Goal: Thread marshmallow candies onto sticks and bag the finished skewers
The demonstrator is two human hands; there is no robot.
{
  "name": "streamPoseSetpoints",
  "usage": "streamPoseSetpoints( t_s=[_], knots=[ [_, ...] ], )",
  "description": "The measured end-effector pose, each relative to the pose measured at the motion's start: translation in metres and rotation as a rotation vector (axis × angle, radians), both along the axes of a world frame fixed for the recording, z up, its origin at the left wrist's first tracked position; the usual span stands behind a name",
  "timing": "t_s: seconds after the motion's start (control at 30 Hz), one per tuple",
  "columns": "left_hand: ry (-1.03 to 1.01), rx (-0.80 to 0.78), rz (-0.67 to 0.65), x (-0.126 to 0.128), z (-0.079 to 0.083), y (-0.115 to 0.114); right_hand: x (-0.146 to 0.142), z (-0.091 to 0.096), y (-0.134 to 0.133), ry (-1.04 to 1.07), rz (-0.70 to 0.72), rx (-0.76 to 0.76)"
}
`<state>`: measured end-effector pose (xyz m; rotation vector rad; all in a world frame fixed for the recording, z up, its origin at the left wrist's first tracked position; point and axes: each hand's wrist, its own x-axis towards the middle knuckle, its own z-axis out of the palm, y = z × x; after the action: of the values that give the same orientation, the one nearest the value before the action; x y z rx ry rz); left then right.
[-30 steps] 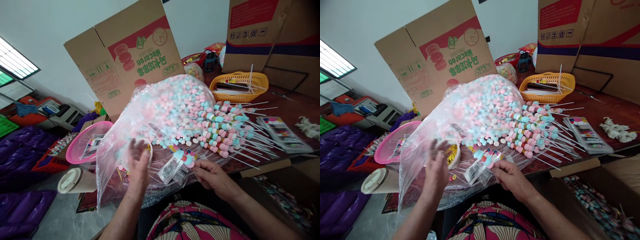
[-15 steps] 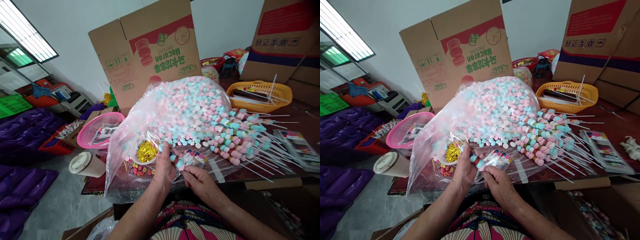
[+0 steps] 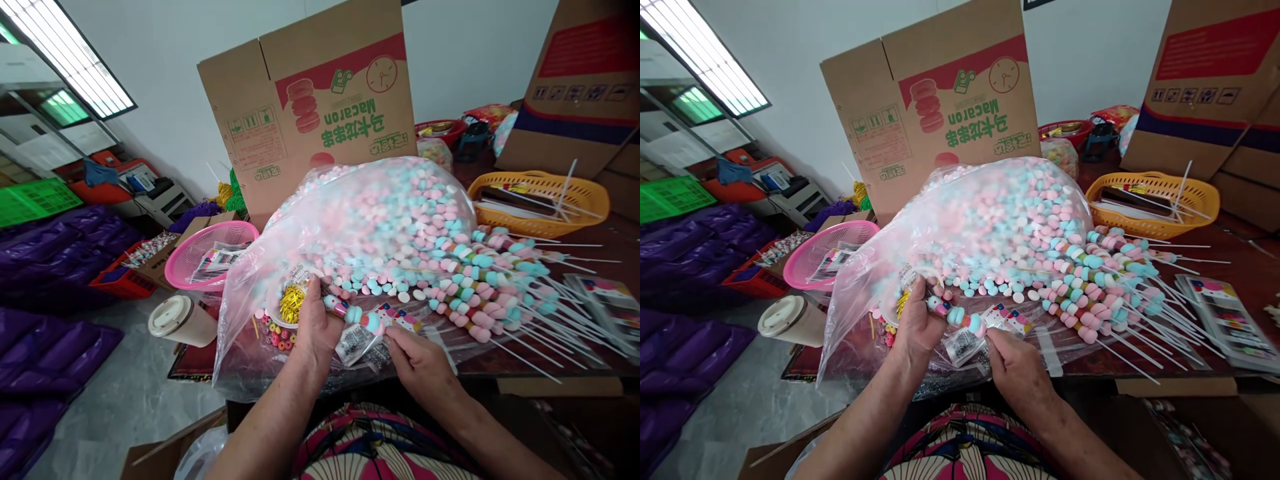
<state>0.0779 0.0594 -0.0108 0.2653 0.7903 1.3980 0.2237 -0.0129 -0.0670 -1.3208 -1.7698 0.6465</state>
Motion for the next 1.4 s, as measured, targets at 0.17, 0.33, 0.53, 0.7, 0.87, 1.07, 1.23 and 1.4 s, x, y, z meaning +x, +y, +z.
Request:
streamPoseSetpoints(
  t_s=[0.17,0.33,0.53,0.7,0.87,1.07,1.23,1.4],
  knots=[
    [0.007,-0.023,0.142,0.014,-0.006,-0.007,-0.006,-0.010,-0.003,-0.192,-0.051,0.196],
    [0.050,0.028,0.061,0.024,-0.015,-0.016,-0.015,0.009,0.001,0.153,0.134,-0.158],
    [0.072,0.101,-0.265,0.003,-0.022,-0.018,-0.008,0.019,0.006,0.818,0.248,-0.863],
    [0.079,0.223,-0.194,-0.021,-0.001,0.003,-0.002,0.016,0.003,0.882,0.379,-1.025],
    [0.029,-0.006,-0.033,-0.010,0.010,0.009,-0.004,0.011,0.001,0.387,0.192,-0.455],
    [-0.017,-0.131,0.182,0.004,0.001,0.002,-0.006,-0.011,-0.001,-0.219,-0.041,0.244],
    [-0.020,-0.161,0.058,0.000,-0.001,0.000,-0.004,-0.006,0.001,-0.063,0.050,0.122],
    [0.006,-0.165,-0.194,-0.014,-0.002,0.002,0.006,0.009,0.003,0.224,0.080,-0.273]
  ],
)
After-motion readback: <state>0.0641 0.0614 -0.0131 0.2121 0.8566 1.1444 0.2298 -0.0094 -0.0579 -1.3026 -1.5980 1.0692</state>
